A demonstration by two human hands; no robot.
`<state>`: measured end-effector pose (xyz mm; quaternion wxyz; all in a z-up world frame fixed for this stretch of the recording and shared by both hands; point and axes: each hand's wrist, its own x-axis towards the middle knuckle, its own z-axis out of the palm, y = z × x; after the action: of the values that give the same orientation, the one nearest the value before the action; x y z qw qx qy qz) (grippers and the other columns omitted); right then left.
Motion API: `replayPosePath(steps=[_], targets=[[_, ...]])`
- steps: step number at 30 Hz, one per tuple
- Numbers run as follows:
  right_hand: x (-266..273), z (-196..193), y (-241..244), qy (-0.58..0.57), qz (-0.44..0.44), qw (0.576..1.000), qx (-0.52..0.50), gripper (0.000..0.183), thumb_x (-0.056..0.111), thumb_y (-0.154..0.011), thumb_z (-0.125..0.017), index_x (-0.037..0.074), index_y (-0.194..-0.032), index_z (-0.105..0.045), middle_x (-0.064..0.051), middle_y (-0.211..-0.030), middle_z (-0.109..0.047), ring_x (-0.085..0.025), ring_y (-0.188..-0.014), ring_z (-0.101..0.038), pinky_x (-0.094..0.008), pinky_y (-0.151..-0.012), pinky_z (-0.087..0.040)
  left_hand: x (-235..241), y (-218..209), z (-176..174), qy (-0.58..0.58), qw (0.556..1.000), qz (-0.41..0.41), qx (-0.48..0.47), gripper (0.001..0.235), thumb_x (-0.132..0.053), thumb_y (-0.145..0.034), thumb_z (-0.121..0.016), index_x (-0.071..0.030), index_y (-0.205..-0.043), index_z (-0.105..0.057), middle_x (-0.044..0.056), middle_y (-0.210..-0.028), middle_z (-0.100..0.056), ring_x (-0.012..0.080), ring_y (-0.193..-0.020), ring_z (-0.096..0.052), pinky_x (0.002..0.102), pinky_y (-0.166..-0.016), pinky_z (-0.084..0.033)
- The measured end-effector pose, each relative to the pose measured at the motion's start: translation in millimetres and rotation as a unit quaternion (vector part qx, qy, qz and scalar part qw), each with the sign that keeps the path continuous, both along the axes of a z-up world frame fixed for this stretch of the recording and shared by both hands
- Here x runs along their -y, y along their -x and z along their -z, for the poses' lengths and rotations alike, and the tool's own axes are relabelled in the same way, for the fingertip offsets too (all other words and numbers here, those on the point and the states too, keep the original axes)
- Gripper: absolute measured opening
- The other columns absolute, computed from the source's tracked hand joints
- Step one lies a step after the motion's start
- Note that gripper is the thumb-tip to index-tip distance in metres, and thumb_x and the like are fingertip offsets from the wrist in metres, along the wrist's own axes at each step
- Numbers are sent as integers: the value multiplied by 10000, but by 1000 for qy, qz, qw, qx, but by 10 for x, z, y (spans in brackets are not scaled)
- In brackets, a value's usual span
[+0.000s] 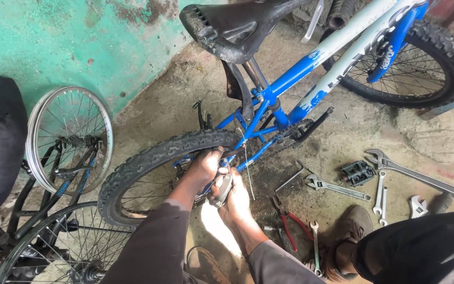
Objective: The person uses a wrench to tighten a bolt on the rear wheel axle of a blue and white bicycle. After securing the wheel, the person lifts the bicycle upright and continues to adjust the rear wheel area with their hands.
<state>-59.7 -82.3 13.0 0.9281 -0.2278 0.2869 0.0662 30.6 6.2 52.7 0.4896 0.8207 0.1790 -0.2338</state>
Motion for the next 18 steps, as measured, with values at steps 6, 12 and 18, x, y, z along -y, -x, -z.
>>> replayPosePath(steps=[6, 12, 18], targets=[[-62, 26, 9, -6, -1, 1000, 19, 340, 352, -1064, -527, 29, -988, -597, -135, -608, -551, -234, -398, -541, -360, -373, -496, 53, 138, -219, 86, 995, -50, 7, 528, -363, -1042, -434, 70, -899, -700, 160, -558, -584, 248, -331, -565, 322, -256, -487], [-164, 215, -86, -70, 14, 997, 12, 367, 436, -1056, -508, 87, -984, -596, -76, -614, -525, -203, -402, -489, -331, -385, -450, 42, 246, -249, 85, 995, -50, -15, 503, -381, -1035, -449, 66, -981, -674, 172, -644, -609, 257, -396, -610, 367, -294, -518], [-121, 196, -131, -31, -2, 999, 4, 405, 419, -1037, -547, 111, -774, -567, -69, -521, -489, -200, -337, -444, -356, -363, -414, 9, -58, 315, 56, 998, -22, 16, 563, -412, -1034, -424, 71, -900, -680, 190, -582, -607, 327, -374, -624, 375, -310, -521]])
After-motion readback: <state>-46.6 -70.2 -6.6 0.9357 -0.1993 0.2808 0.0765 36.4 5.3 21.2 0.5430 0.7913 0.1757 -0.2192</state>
